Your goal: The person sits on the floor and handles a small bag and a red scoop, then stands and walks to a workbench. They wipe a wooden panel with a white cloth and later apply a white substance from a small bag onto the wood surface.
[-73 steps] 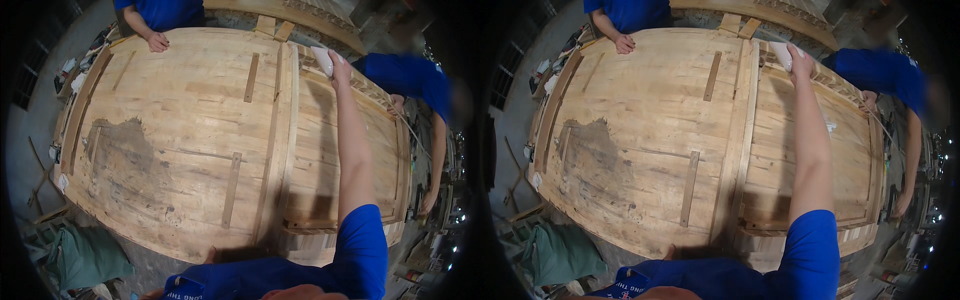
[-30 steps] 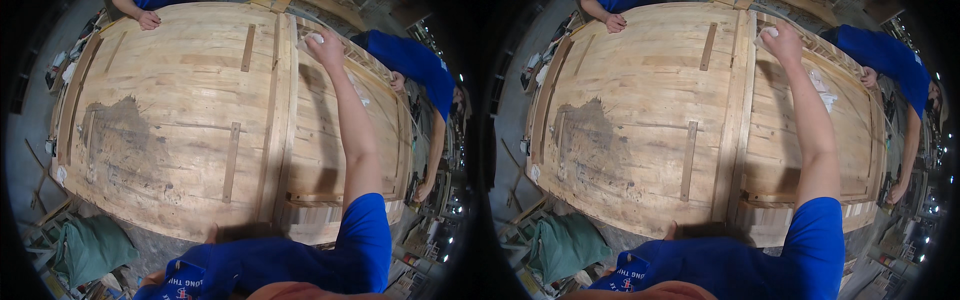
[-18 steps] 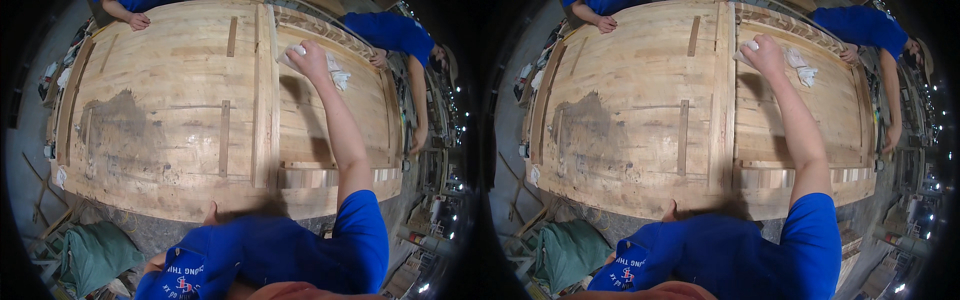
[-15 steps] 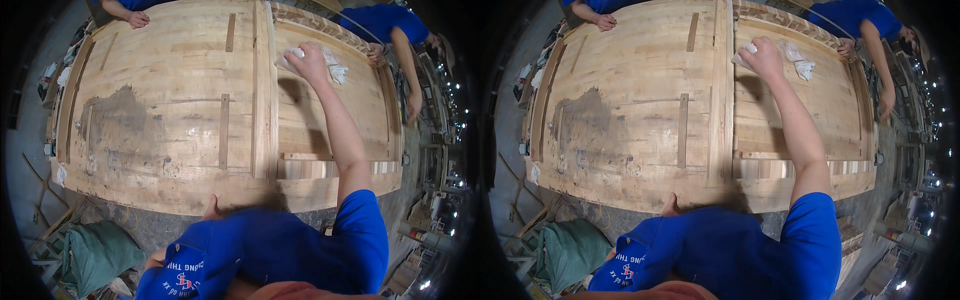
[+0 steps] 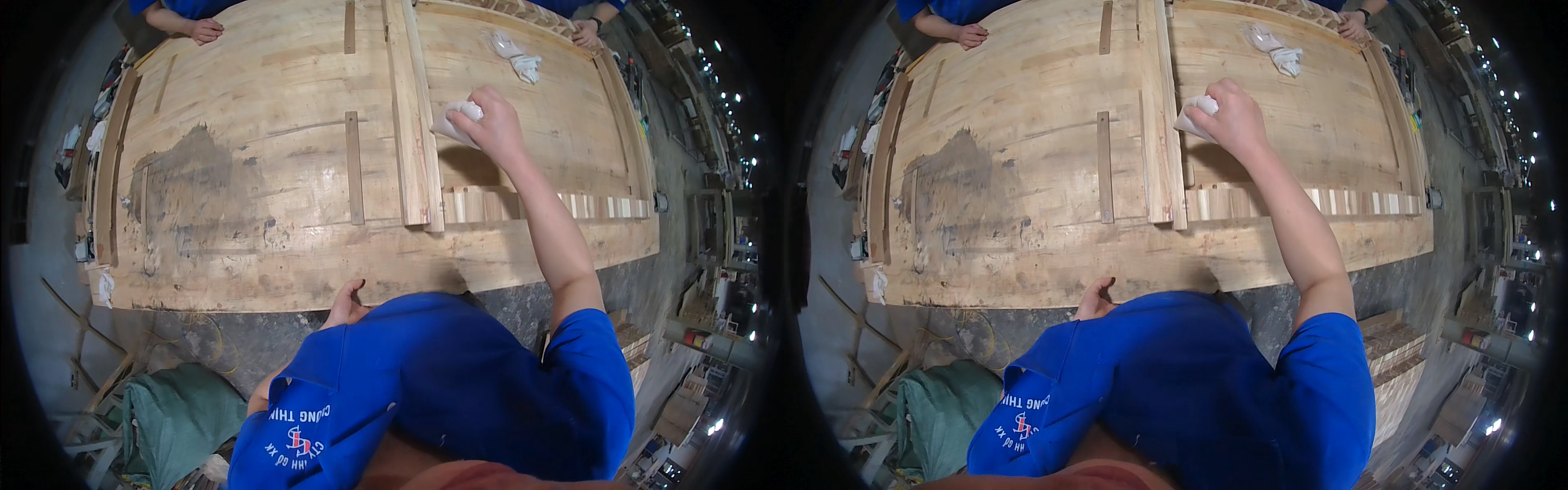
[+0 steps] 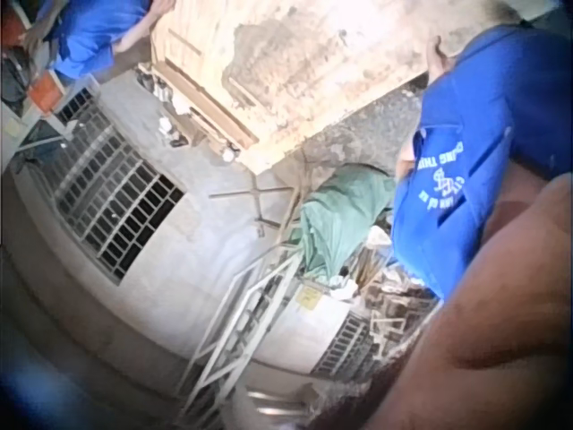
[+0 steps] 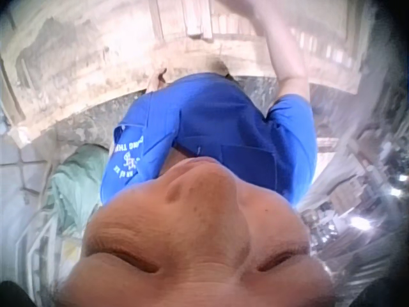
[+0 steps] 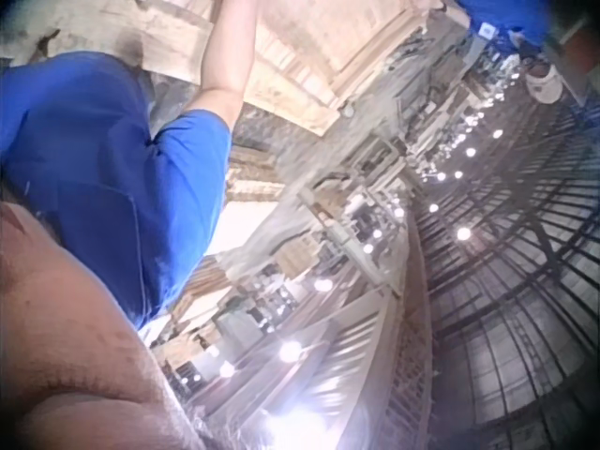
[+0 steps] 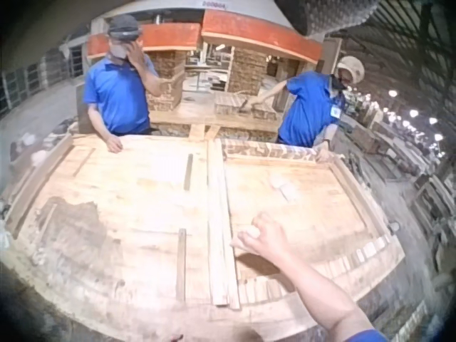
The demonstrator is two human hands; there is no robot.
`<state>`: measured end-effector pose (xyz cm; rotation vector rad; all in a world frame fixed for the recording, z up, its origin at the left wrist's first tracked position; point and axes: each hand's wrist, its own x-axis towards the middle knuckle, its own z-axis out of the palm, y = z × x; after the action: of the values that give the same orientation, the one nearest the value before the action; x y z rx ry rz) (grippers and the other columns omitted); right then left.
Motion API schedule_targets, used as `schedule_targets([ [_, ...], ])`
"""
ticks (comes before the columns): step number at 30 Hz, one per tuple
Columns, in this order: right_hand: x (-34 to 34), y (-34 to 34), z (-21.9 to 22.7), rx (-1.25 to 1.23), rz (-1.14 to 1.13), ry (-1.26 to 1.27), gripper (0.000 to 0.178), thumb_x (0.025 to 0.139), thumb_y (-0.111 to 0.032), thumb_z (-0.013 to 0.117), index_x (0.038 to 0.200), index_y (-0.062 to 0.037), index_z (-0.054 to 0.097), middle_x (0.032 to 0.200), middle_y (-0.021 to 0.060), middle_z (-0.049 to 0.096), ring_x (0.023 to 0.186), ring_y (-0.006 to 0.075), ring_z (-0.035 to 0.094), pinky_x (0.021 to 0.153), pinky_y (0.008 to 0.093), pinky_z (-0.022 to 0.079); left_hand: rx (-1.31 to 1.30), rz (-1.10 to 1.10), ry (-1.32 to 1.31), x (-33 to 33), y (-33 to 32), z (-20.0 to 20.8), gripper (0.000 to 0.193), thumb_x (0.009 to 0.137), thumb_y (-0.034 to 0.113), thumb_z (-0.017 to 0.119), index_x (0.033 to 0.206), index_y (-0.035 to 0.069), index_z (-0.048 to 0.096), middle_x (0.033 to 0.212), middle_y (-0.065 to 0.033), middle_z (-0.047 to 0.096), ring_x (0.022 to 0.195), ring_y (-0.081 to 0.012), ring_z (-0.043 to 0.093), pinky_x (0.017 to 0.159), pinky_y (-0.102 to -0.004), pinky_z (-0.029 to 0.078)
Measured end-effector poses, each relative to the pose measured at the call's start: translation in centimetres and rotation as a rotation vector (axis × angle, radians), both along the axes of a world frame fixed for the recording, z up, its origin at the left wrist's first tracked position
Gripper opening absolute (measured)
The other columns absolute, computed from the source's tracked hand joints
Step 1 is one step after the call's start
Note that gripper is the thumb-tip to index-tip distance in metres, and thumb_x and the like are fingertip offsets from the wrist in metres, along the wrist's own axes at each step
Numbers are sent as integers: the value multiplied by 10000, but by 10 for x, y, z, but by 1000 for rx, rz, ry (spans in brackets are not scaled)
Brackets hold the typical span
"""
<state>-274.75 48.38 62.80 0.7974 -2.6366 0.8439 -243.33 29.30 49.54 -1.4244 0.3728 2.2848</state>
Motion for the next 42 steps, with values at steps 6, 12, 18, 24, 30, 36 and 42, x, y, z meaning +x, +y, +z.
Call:
schedule_targets([
  [6, 57, 15, 9, -28, 13, -90, 317, 720, -273, 725, 757, 9, 585, 784, 129, 559, 695, 298, 568, 620, 371, 453, 329, 145, 13, 18, -10, -38, 443, 838, 188, 568, 1236, 85, 403, 1287, -236, 415, 1172, -459, 402, 1019, -569, 331],
  [12, 99, 35, 3, -51, 13, -119, 284, 713, -239, 726, 754, 3, 583, 785, 114, 563, 703, 277, 577, 626, 355, 459, 200, 155, -46, 14, -3, -19, 307, 855, 181, 555, 1130, 113, 435, 1277, -218, 416, 1157, -435, 425, 1006, -588, 338],
  [18, 117, 46, -6, -104, -33, -66, 285, 728, -281, 706, 758, -20, 596, 808, 111, 569, 722, 303, 595, 637, 383, 489, 244, 184, -4, 18, 0, -16, 259, 861, 176, 549, 1088, 124, 435, 1258, -217, 421, 1138, -419, 446, 993, -577, 359],
  [24, 122, 68, -11, -171, -98, -65, 290, 739, -288, 703, 756, -20, 596, 809, 109, 567, 722, 303, 591, 632, 384, 482, 133, 127, -6, 19, 6, -6, 189, 849, 203, 572, 1003, 122, 499, 1220, -205, 444, 1090, -380, 479, 962, -529, 405],
  [30, 122, 120, -9, -158, -244, -64, 298, 744, -292, 700, 769, -14, 594, 826, 122, 561, 740, 310, 583, 640, 387, 470, 97, 71, -9, 24, 5, -29, 175, 836, 239, 593, 971, 145, 533, 1169, -179, 455, 1057, -351, 491, 949, -496, 419],
  [36, 114, 195, -19, -222, -371, -41, 308, 745, -287, 699, 780, -1, 590, 844, 130, 566, 759, 320, 574, 657, 381, 463, -80, 42, -27, 19, 23, -40, 529, 776, 521, 654, 1165, 200, 495, 1247, -149, 422, 1122, -298, 442, 965, -406, 390],
  [42, 97, 294, -31, -229, -487, 10, 306, 744, -271, 707, 778, 9, 587, 824, 134, 559, 748, 316, 571, 659, 383, 461, -523, 130, -99, 2, 81, -42, 712, 742, 629, 640, 1260, 175, 461, 1215, -139, 486, 1084, -274, 477, 887, -431, 404],
])
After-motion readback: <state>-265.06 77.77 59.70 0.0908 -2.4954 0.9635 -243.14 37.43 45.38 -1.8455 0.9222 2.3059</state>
